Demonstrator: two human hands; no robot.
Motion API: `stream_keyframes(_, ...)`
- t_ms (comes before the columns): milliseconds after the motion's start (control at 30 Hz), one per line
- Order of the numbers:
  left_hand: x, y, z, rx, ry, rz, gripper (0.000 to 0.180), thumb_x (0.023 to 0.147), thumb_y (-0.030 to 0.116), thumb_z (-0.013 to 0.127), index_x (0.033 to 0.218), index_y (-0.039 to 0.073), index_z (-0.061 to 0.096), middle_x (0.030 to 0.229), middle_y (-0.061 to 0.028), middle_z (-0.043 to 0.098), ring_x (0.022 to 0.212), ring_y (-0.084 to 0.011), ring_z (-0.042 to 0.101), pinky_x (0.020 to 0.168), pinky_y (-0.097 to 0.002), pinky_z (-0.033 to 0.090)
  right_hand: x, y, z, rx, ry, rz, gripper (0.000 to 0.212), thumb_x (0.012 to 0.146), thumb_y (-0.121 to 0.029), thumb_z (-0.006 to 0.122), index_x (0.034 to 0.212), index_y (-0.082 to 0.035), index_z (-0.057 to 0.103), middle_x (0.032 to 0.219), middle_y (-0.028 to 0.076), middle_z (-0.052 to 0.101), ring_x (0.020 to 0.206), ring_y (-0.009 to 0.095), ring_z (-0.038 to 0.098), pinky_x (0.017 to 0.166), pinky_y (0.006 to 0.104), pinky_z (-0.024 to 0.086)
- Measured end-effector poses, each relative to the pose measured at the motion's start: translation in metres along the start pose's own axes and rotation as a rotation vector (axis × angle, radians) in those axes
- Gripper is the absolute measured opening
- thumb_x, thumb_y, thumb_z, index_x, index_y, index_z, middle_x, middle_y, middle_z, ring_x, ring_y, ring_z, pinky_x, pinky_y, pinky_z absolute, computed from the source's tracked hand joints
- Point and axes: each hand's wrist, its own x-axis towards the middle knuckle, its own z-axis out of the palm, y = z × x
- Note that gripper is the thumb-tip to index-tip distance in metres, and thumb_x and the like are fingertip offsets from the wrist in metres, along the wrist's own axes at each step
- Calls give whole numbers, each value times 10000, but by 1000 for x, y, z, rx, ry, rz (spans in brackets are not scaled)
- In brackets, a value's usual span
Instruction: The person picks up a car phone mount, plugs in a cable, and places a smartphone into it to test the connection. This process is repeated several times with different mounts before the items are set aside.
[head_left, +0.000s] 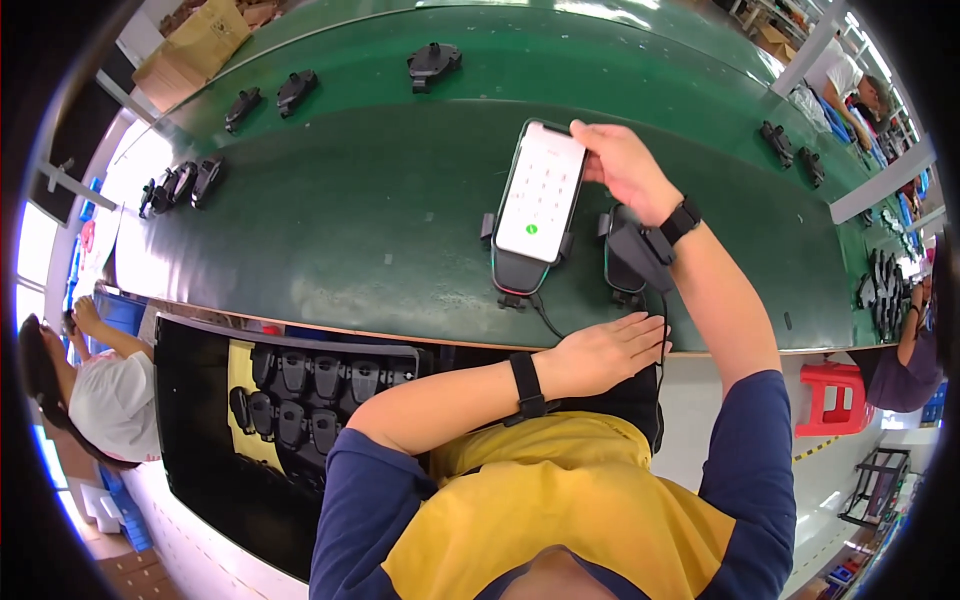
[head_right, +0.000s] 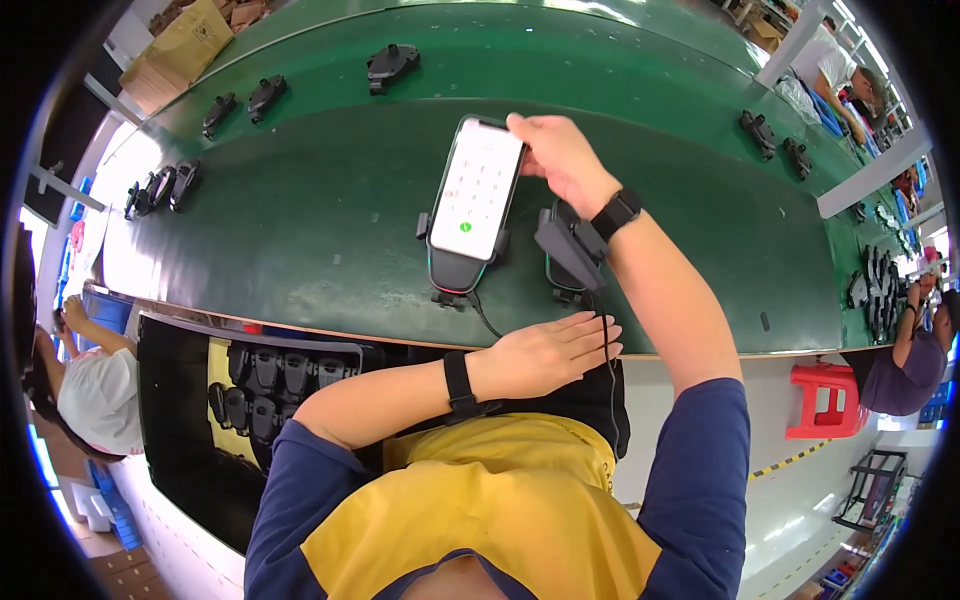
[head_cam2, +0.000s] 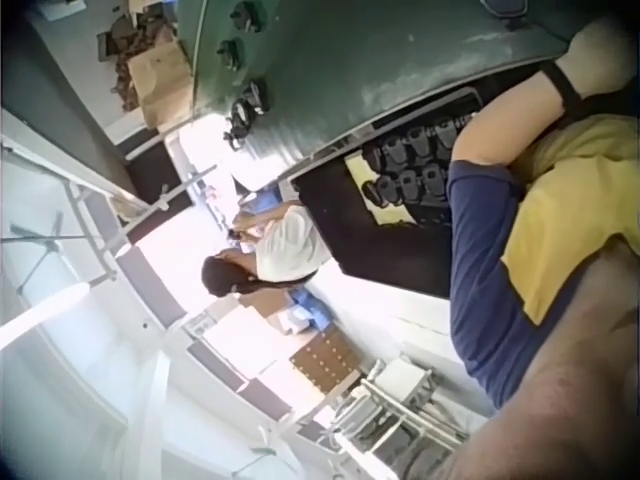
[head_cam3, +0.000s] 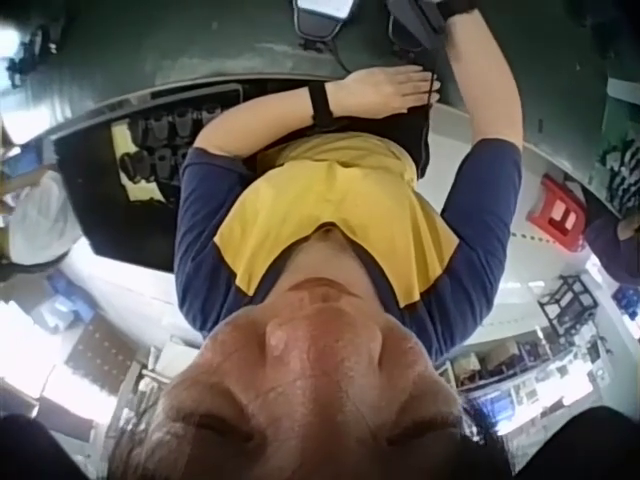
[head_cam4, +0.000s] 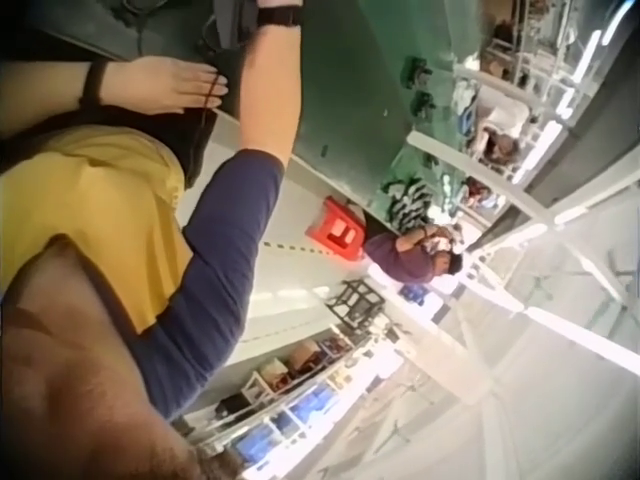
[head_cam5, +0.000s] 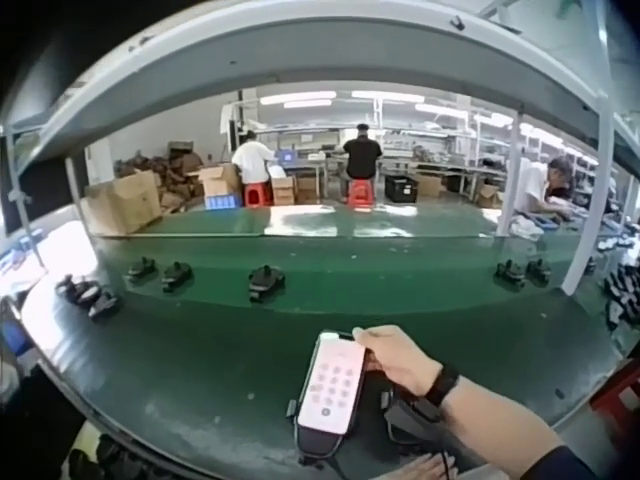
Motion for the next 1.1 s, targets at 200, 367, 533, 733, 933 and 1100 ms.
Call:
stream_keyframes(200, -3, -1, -3, -58, 2, -15, 380, 811, 101, 461, 1176, 1, 489, 1250, -142, 480, 1184, -246, 454, 1022, -369, 339, -28, 12, 25, -273, -21, 39, 317, 913, -293, 496, 910, 6, 601, 813, 39, 623, 700, 123, 601, 664, 270, 484)
stream_keyframes(367, -1, -1, 0, -67, 22, -2, 376, 800, 103, 476, 1161, 2, 501, 1238, -144, 488, 1164, -248, 472, 1009, -364, 354, -48, -9, 26, -1149, -84, -121, 334, 915, -282, 488, 985, 25, 598, 838, 52, 635, 752, 120, 609, 720, 244, 474)
stream_keyframes(533, -4, -1, 0, -21, 19, -10, 366, 792, 108, 489, 1142, 2, 511, 1245, -136, 485, 1188, -249, 452, 1017, -361, 346, -79, -10, 5, -953, 198, -558, 291, 901, -231, 516, 1018, 22, 598, 856, 65, 653, 800, 106, 614, 751, 226, 461)
stream_keyframes(733, 0, 14, -36, -26, 182, -85, 182, 770, 139, 572, 911, 24, 582, 961, -98, 584, 904, -252, 578, 773, -335, 469, -180, 23, -35, -810, 437, -241, 187, 859, -144, 571, 908, 32, 616, 723, 49, 607, 656, 66, 552, 585, 200, 445)
stream_keyframes(933, 2, 11, -53, -159, 427, -388, 195, 752, 178, 653, 640, 53, 556, 577, -59, 499, 490, -246, 510, 448, -339, 403, -192, 75, -9, -1148, 504, -481, 141, 801, -139, 630, 877, -21, 613, 687, 56, 548, 514, 136, 508, 497, 243, 416)
stream_keyframes(1100, 8, 9, -55, -245, 320, -488, 196, 770, 178, 637, 656, 37, 562, 580, -79, 509, 505, -256, 508, 450, -337, 409, -183, 83, -23, -1144, 569, -572, 128, 811, -112, 615, 909, -32, 596, 691, 46, 552, 504, 127, 507, 478, 240, 404)
